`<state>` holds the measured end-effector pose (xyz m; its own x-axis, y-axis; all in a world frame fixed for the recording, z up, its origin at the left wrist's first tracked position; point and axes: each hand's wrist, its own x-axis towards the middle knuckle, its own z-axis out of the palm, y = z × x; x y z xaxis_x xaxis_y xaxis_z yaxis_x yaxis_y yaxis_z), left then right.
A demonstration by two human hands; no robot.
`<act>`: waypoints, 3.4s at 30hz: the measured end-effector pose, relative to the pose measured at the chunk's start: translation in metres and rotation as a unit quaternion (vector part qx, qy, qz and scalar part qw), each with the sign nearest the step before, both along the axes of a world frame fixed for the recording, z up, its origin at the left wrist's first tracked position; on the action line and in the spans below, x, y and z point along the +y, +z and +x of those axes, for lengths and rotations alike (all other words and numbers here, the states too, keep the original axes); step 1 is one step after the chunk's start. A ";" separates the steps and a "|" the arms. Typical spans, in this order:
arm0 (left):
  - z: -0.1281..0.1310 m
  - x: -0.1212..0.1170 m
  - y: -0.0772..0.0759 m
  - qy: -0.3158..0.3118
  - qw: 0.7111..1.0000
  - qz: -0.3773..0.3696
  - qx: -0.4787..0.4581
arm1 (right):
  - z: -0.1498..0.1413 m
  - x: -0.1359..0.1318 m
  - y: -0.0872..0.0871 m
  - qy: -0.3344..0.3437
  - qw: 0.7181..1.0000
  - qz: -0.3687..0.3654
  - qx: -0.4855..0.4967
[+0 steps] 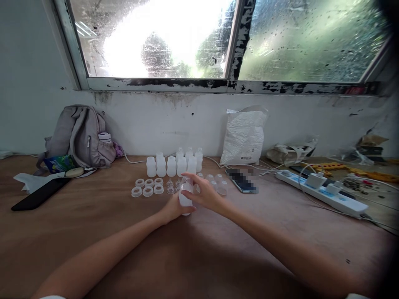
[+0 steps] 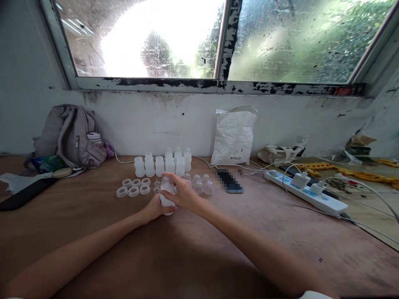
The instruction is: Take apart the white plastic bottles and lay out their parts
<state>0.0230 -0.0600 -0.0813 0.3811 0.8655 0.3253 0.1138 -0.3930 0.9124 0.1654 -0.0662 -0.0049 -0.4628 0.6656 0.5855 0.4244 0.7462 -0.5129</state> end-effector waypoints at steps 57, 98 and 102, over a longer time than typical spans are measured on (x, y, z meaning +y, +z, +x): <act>-0.020 -0.070 0.002 0.003 0.928 0.370 0.030 | 0.032 -0.067 -0.059 -0.020 0.968 -0.219 0.121; -0.006 -0.014 0.042 0.023 0.992 0.076 0.102 | 0.038 -0.014 -0.068 0.087 0.860 -0.443 0.240; 0.000 -0.019 0.036 0.058 0.981 0.129 0.132 | 0.034 -0.013 -0.074 0.092 0.885 -0.410 0.202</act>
